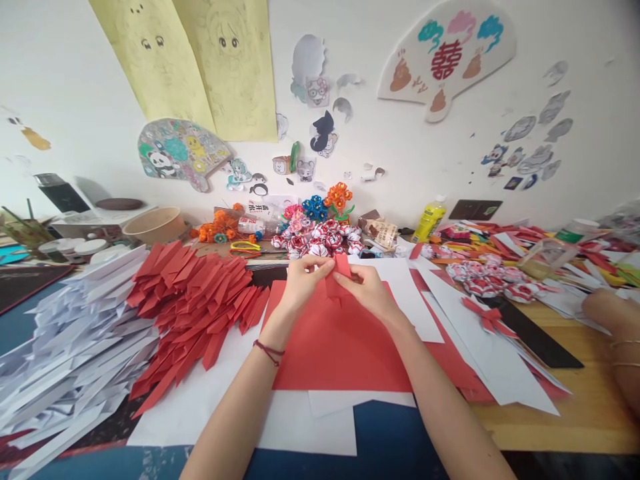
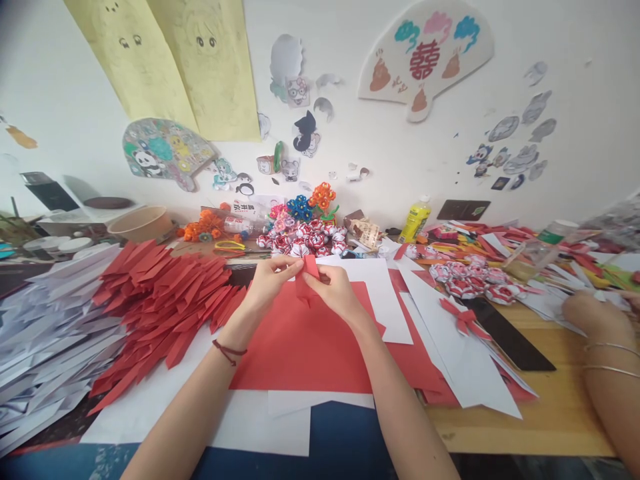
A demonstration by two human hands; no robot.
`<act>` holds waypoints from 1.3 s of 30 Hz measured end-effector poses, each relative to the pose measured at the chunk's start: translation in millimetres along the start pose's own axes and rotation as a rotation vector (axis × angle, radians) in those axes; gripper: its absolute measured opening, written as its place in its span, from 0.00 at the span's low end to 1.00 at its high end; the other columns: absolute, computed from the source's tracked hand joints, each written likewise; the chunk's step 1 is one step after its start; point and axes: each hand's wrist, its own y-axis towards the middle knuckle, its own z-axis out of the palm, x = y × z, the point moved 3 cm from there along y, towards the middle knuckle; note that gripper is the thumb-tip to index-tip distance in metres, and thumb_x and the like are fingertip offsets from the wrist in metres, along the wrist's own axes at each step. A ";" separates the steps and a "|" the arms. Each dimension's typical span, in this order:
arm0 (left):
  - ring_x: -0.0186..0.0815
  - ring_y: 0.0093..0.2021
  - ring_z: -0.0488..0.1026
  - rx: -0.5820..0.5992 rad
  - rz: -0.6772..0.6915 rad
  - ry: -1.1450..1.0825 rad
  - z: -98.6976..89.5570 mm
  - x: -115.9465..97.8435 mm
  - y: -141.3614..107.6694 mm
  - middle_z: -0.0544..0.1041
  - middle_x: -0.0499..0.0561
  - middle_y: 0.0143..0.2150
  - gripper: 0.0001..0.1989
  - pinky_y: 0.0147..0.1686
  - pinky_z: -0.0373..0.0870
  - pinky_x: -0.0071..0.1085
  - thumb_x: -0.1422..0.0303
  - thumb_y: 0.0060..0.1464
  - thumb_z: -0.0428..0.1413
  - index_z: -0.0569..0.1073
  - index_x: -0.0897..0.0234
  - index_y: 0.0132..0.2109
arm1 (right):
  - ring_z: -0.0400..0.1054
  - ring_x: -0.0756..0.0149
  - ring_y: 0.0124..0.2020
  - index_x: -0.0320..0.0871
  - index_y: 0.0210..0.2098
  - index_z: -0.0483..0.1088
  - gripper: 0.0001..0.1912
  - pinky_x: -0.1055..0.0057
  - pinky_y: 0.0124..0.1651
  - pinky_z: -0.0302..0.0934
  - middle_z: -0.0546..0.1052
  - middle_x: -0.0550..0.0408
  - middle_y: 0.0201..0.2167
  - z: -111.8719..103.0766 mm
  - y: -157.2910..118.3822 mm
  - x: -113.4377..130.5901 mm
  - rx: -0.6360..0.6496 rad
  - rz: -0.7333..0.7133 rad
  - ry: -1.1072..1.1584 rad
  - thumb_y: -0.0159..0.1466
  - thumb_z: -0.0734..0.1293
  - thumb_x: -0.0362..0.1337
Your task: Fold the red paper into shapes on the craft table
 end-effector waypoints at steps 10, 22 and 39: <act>0.32 0.30 0.63 -0.002 0.065 0.076 1.0 0.3 0.9 0.76 0.50 0.30 0.15 0.30 0.59 0.29 0.55 0.47 0.61 0.80 0.63 0.31 | 0.51 0.71 0.24 0.42 0.22 0.63 0.23 0.71 0.27 0.46 0.60 0.59 0.21 0.0 2.2 -3.0 -0.135 -0.050 -0.143 0.63 0.62 0.54; 0.33 0.32 0.70 0.028 0.078 0.157 -4.2 -5.1 1.4 0.78 0.52 0.34 0.13 0.32 0.64 0.28 0.58 0.51 0.59 0.78 0.64 0.34 | 0.48 0.72 0.24 0.42 0.20 0.59 0.24 0.71 0.26 0.43 0.57 0.60 0.21 1.8 0.1 -0.7 -0.091 -0.055 -0.153 0.62 0.63 0.54; 0.32 0.32 0.70 0.019 0.255 0.381 -4.6 -14.5 -1.3 0.76 0.50 0.33 0.10 0.32 0.63 0.27 0.63 0.58 0.53 0.74 0.63 0.32 | 0.48 0.72 0.24 0.43 0.20 0.57 0.23 0.71 0.27 0.43 0.56 0.60 0.21 4.2 -0.1 -1.3 -0.073 -0.059 -0.157 0.63 0.63 0.51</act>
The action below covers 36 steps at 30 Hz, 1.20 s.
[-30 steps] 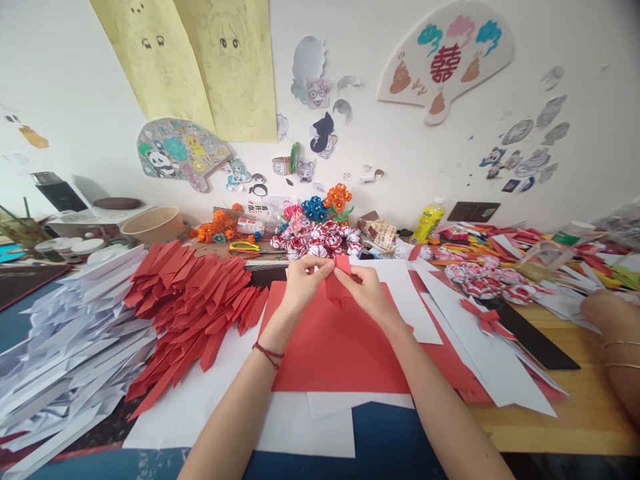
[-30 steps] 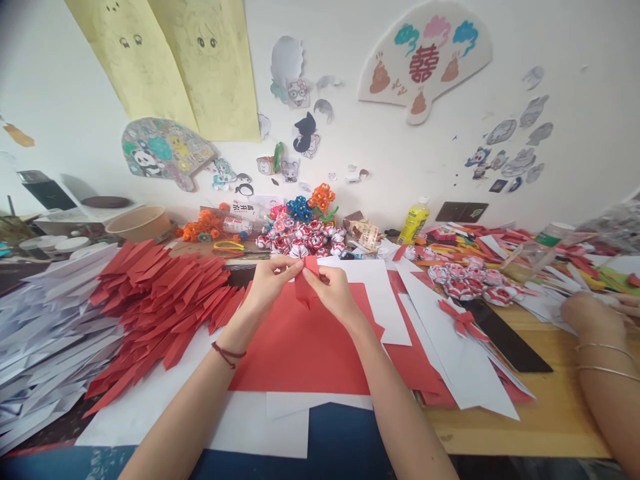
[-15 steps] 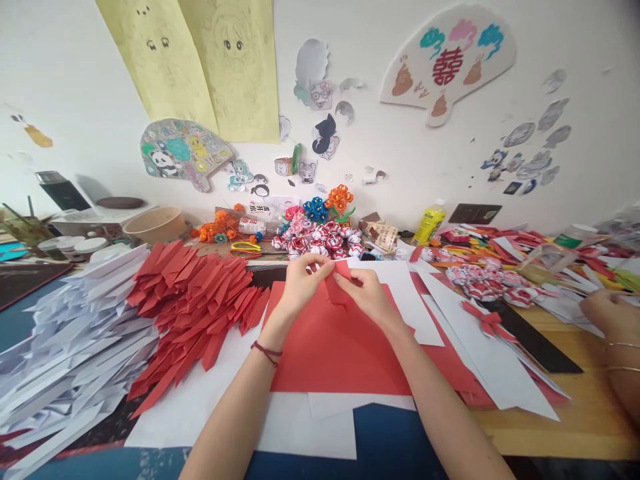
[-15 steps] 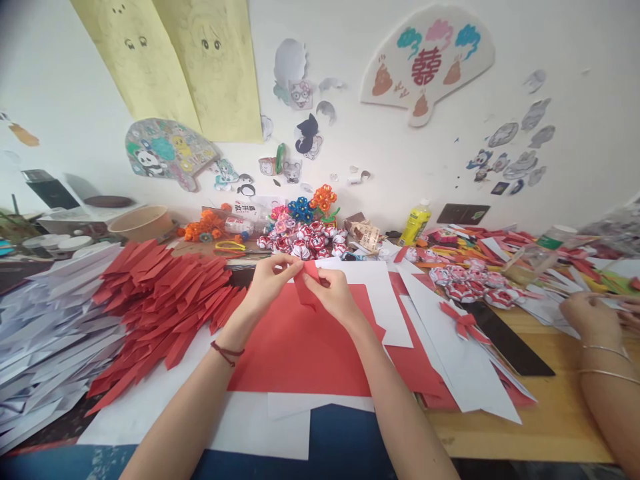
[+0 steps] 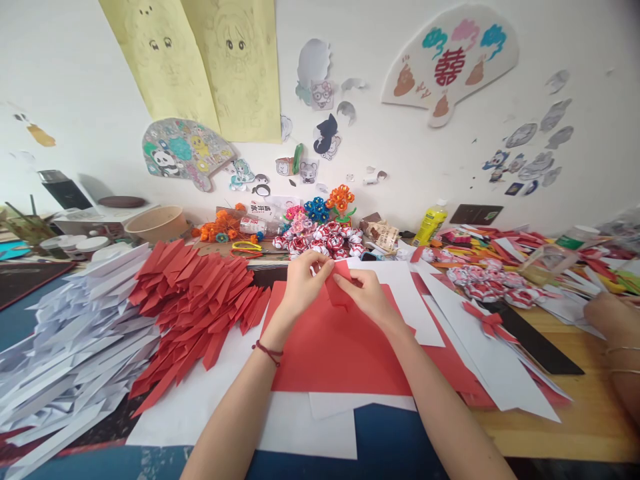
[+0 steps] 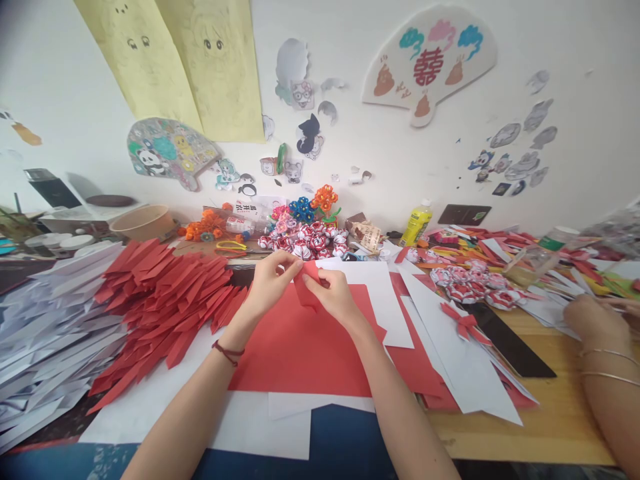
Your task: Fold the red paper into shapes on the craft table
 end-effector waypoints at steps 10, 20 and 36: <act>0.33 0.32 0.68 0.049 0.102 0.333 4.6 -4.9 -4.7 0.74 0.48 0.32 0.12 0.32 0.58 0.28 0.64 0.64 0.47 0.67 0.63 0.33 | 0.45 0.73 0.24 0.43 0.20 0.55 0.22 0.72 0.26 0.40 0.52 0.61 0.21 -1.5 0.5 -2.6 -0.033 -0.003 0.062 0.62 0.64 0.48; 0.34 0.31 0.69 0.117 0.111 0.519 7.8 -11.4 -8.9 0.73 0.48 0.31 0.14 0.29 0.52 0.28 0.60 0.66 0.42 0.66 0.61 0.35 | 0.45 0.74 0.24 0.43 0.20 0.52 0.22 0.72 0.25 0.39 0.51 0.61 0.21 -2.6 1.4 -1.3 -0.040 -0.017 0.049 0.63 0.63 0.47; 0.31 0.26 0.63 0.038 0.005 0.354 6.6 -3.3 -6.7 0.69 0.45 0.25 0.15 0.27 0.50 0.27 0.58 0.63 0.47 0.65 0.61 0.31 | 0.45 0.73 0.24 0.43 0.20 0.53 0.23 0.72 0.26 0.40 0.52 0.61 0.22 -2.6 0.6 1.6 -0.033 -0.008 0.043 0.63 0.63 0.50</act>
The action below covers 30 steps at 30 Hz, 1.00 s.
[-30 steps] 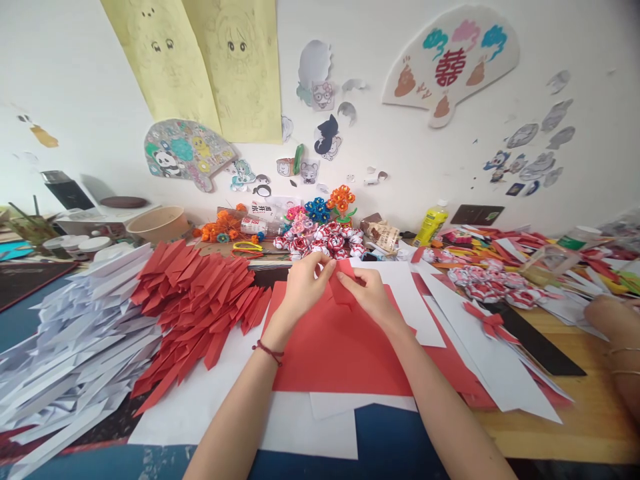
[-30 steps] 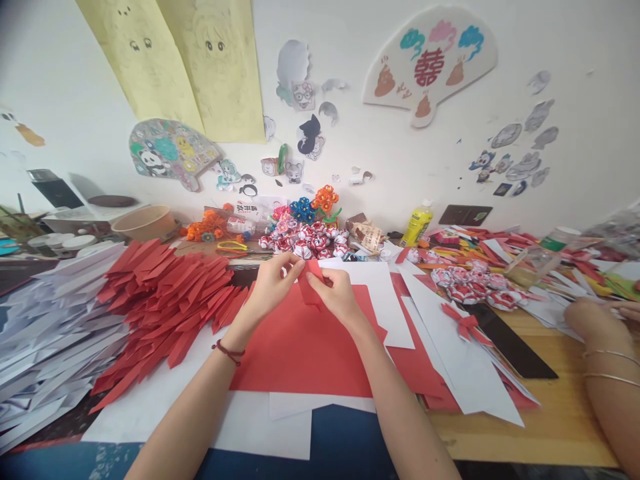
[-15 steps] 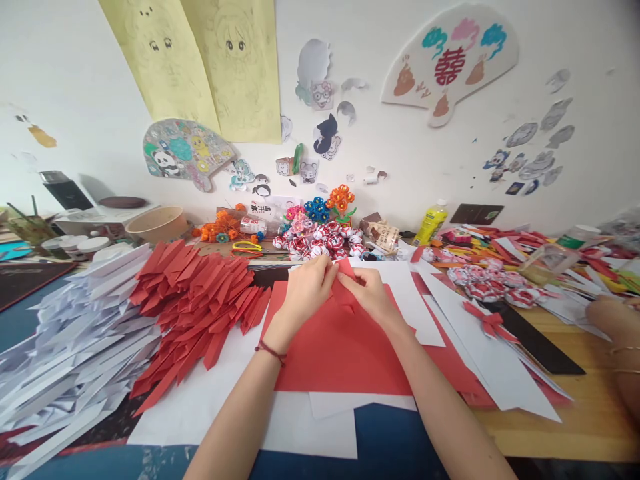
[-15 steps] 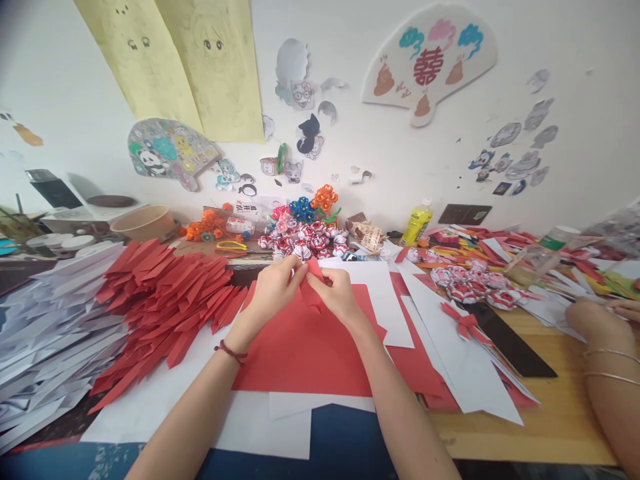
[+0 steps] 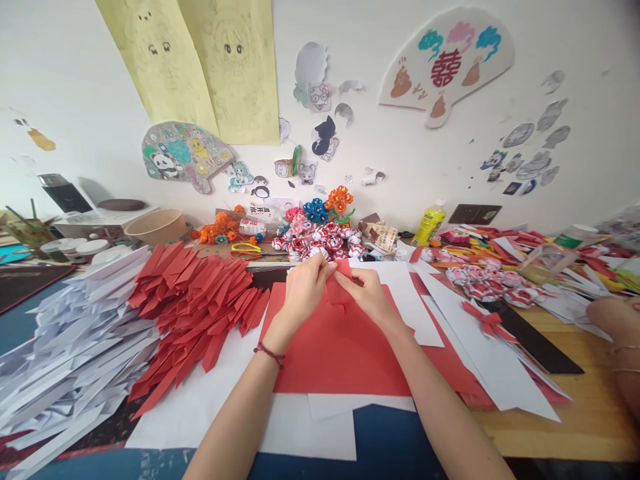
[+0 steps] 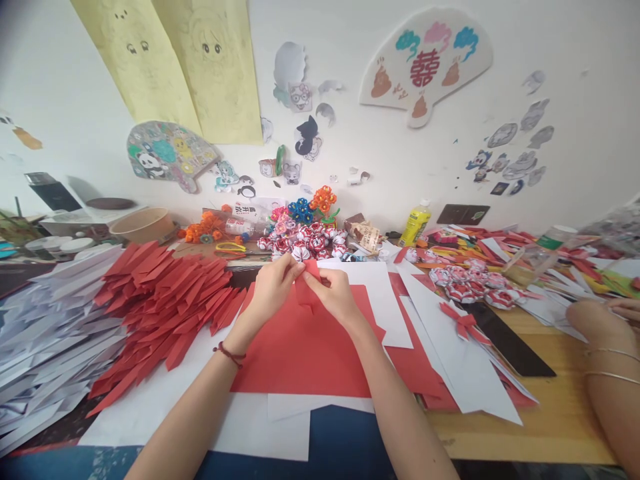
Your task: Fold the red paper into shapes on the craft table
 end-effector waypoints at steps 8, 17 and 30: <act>0.30 0.29 0.65 0.034 0.034 -0.168 0.8 6.1 5.3 0.72 0.46 0.30 0.14 0.31 0.57 0.27 0.60 0.61 0.51 0.67 0.63 0.31 | 0.48 0.73 0.23 0.42 0.20 0.58 0.23 0.72 0.26 0.43 0.56 0.61 0.20 -2.4 1.1 -6.1 -0.054 0.052 0.042 0.61 0.65 0.52; 0.30 0.28 0.66 -0.159 -0.042 -0.146 -9.0 7.1 4.4 0.73 0.47 0.29 0.14 0.32 0.60 0.27 0.61 0.61 0.50 0.69 0.63 0.31 | 0.64 0.68 0.27 0.42 0.42 0.73 0.22 0.72 0.30 0.59 0.73 0.55 0.30 -3.2 2.8 5.1 0.086 0.144 0.290 0.58 0.69 0.53; 0.30 0.32 0.70 -0.127 -0.032 -0.294 -12.2 6.1 6.1 0.76 0.50 0.40 0.07 0.31 0.65 0.26 0.66 0.58 0.52 0.73 0.62 0.40 | 0.59 0.71 0.23 0.39 0.30 0.73 0.20 0.72 0.25 0.51 0.69 0.58 0.22 -5.0 0.6 -6.2 0.073 0.186 0.223 0.54 0.72 0.52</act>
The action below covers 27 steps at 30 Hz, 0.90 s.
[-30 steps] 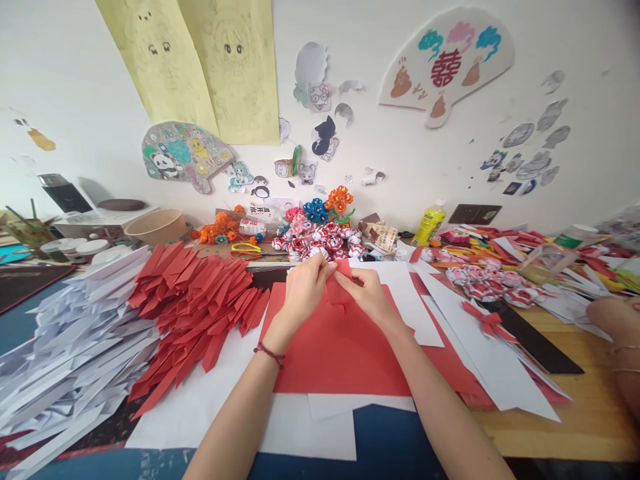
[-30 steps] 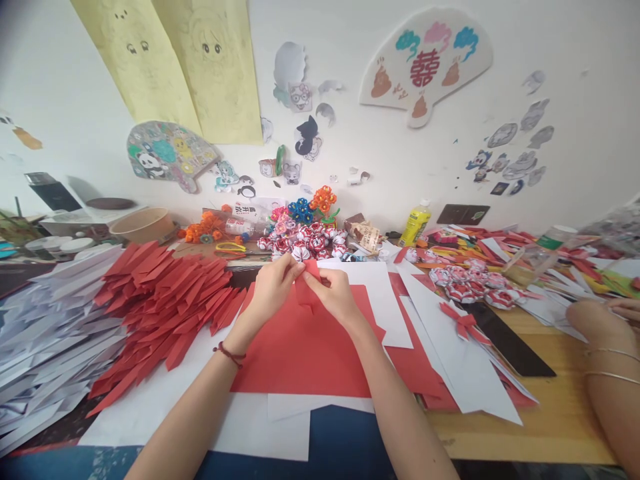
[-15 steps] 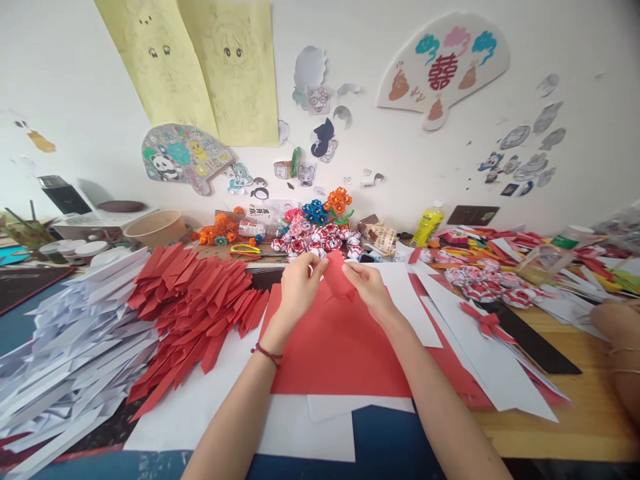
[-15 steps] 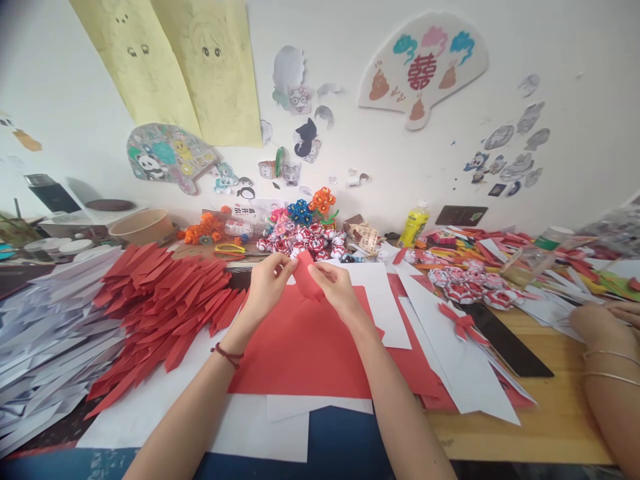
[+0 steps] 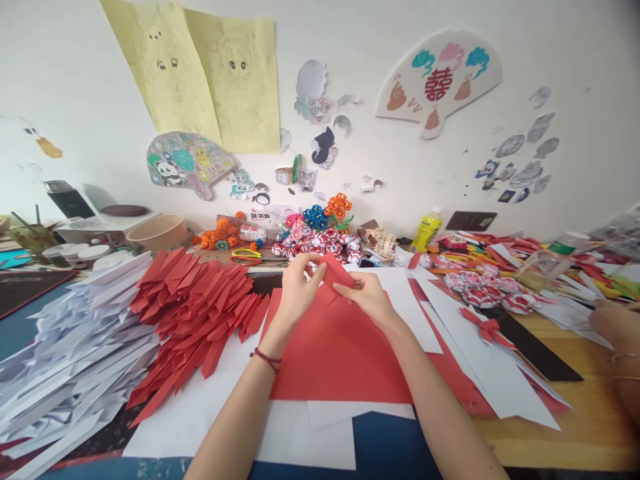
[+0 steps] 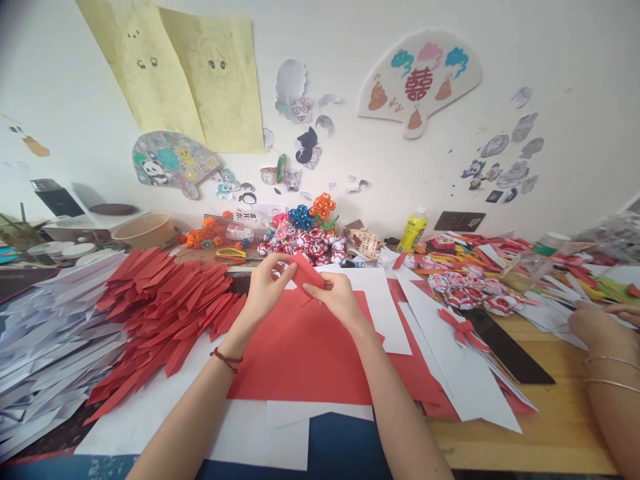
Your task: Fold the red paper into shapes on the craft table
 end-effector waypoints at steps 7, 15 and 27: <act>0.30 0.30 0.70 0.035 -0.097 0.014 -1.4 8.4 2.8 0.76 0.48 0.36 0.04 0.32 0.65 0.26 0.69 0.51 0.56 0.71 0.63 0.35 | 0.68 0.64 0.31 0.41 0.44 0.75 0.26 0.69 0.31 0.61 0.78 0.49 0.35 -12.3 4.3 -2.5 -0.273 -0.039 0.053 0.53 0.72 0.52; 0.32 0.28 0.69 0.382 -0.015 0.253 13.3 12.6 -7.3 0.74 0.45 0.26 0.07 0.30 0.60 0.26 0.65 0.51 0.56 0.73 0.62 0.28 | 0.70 0.60 0.38 0.42 0.46 0.74 0.23 0.68 0.35 0.63 0.77 0.47 0.41 -24.0 4.8 -1.4 -0.427 -0.159 0.001 0.57 0.70 0.51; 0.30 0.24 0.67 0.304 -0.112 0.018 13.2 7.1 -3.4 0.70 0.45 0.22 0.14 0.25 0.59 0.25 0.60 0.55 0.53 0.72 0.65 0.27 | 0.69 0.62 0.35 0.40 0.35 0.76 0.21 0.69 0.38 0.62 0.77 0.51 0.33 -5.2 6.4 -7.3 -0.021 -0.045 -0.044 0.58 0.68 0.53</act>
